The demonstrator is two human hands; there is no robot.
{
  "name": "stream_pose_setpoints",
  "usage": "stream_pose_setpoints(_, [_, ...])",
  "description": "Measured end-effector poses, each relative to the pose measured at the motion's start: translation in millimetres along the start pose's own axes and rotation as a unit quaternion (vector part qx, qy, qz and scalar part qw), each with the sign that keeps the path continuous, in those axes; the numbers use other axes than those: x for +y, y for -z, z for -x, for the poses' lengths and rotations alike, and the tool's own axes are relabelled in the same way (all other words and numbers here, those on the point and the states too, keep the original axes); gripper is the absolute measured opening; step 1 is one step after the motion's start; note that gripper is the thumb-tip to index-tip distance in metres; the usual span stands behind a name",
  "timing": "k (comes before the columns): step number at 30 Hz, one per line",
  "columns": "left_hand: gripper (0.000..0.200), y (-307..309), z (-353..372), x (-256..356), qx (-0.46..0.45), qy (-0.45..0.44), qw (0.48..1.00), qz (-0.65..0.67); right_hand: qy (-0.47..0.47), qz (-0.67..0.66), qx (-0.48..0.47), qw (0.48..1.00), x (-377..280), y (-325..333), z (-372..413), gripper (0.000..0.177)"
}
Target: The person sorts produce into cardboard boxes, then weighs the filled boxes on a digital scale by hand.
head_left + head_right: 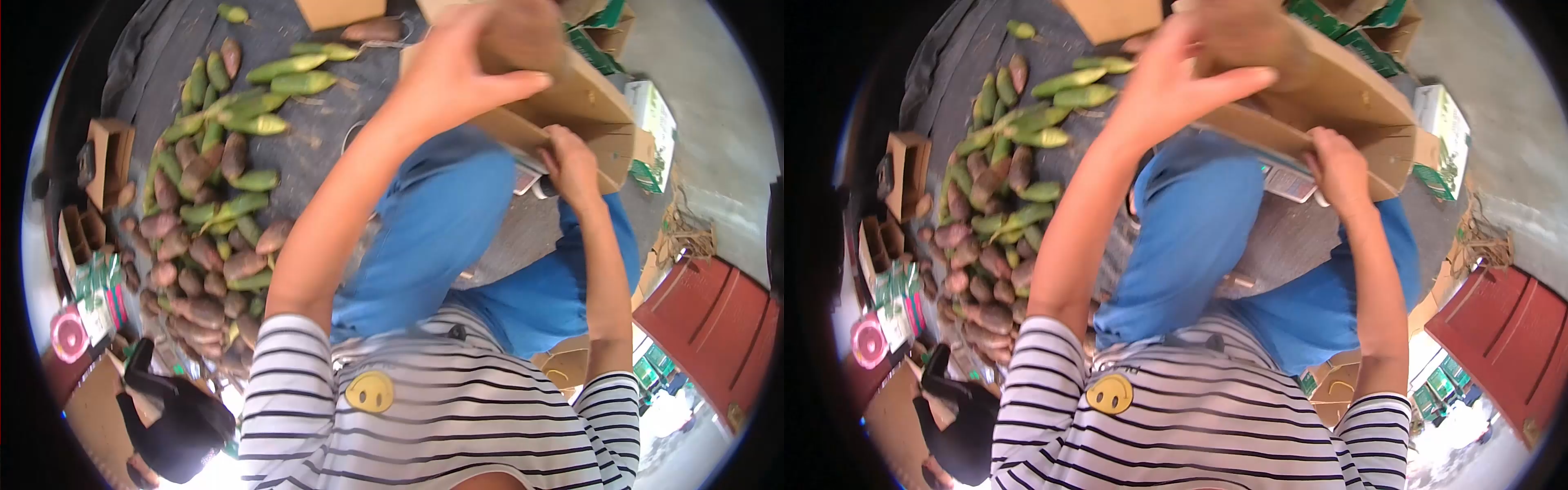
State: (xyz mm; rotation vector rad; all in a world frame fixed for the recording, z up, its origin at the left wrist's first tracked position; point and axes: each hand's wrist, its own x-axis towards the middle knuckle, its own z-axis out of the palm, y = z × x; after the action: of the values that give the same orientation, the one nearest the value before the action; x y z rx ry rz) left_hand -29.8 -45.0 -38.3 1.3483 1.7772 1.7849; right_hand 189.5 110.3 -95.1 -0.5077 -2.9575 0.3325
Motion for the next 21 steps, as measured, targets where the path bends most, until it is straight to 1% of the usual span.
stream_pose_setpoints(1, [0.048, -6, 1, 8, -0.015, -0.003, 0.999, 0.044, 0.012, -0.003, 0.009, 1.0, 1, -3, 1, 0.021])
stream_pose_setpoints(3, [0.06, 14, 25, 5, 0.019, 0.04, 0.996, -0.08, -0.01, 0.034, -0.02, 0.999, 5, -8, 4, 0.021])
stream_pose_setpoints(4, [0.054, 31, 43, 3, 0.048, 0.003, 0.987, -0.152, -0.009, 0.005, -0.028, 1.0, 3, -7, 4, 0.022])
stream_pose_setpoints(5, [0.047, 54, 66, -3, 0.05, 0.012, 0.977, -0.209, -0.01, -0.021, -0.033, 0.999, 0, -5, 3, 0.023])
stream_pose_setpoints(6, [0.045, 75, 97, -12, 0.075, 0.026, 0.975, -0.206, -0.023, -0.019, -0.035, 0.999, -3, -4, 2, 0.023])
stream_pose_setpoints(7, [0.043, 97, 135, -10, 0.066, 0.136, 0.963, -0.225, -0.035, -0.013, -0.037, 0.999, -6, -4, 2, 0.023])
stream_pose_setpoints(8, [0.043, 118, 173, -9, 0.043, 0.236, 0.938, -0.252, -0.031, -0.005, -0.036, 0.999, -2, -7, 3, 0.024])
stream_pose_setpoints(9, [0.042, 137, 225, -24, 0.074, 0.284, 0.936, -0.196, -0.033, -0.004, -0.036, 0.999, 2, -9, 4, 0.025])
stream_pose_setpoints(10, [0.04, 155, 280, -30, 0.065, 0.377, 0.896, -0.223, -0.033, -0.002, -0.036, 0.999, 5, -11, 4, 0.025])
stream_pose_setpoints(11, [0.037, 169, 334, -30, 0.043, 0.372, 0.873, -0.312, -0.031, -0.001, -0.034, 0.999, 6, -12, 2, 0.025])
stream_pose_setpoints(12, [0.038, 178, 373, -16, -0.003, 0.468, 0.817, -0.339, -0.03, -0.005, -0.031, 0.999, 6, -12, 1, 0.026])
stream_pose_setpoints(13, [0.035, 183, 439, -20, 0.015, 0.515, 0.775, -0.366, -0.029, -0.01, -0.028, 0.999, 5, -12, 0, 0.026])
stream_pose_setpoints(14, [0.038, 187, 475, -9, -0.006, 0.62, 0.71, -0.335, -0.008, -0.004, -0.018, 1.0, 8, -13, 0, 0.026])
stream_pose_setpoints(16, [0.043, 186, 574, -9, -0.013, 0.687, 0.646, -0.332, -0.014, -0.024, -0.037, 0.999, 16, -16, 2, 0.028])
stream_pose_setpoints(17, [0.047, 179, 602, -1, 0.01, 0.733, 0.617, -0.286, -0.022, -0.039, -0.051, 0.998, 17, -16, 2, 0.029])
stream_pose_setpoints(18, [0.05, 170, 627, 5, 0.033, 0.773, 0.587, -0.239, -0.017, -0.028, -0.053, 0.998, 15, -16, 3, 0.03])
stream_pose_setpoints(20, [0.068, 141, 713, -3, 0.026, 0.727, 0.621, -0.292, -0.012, -0.005, -0.05, 0.999, 12, -14, 3, 0.031])
stream_pose_setpoints(21, [0.077, 136, 711, -2, 0.035, 0.767, 0.591, -0.247, -0.018, -0.002, -0.056, 0.998, 12, -13, 4, 0.032])
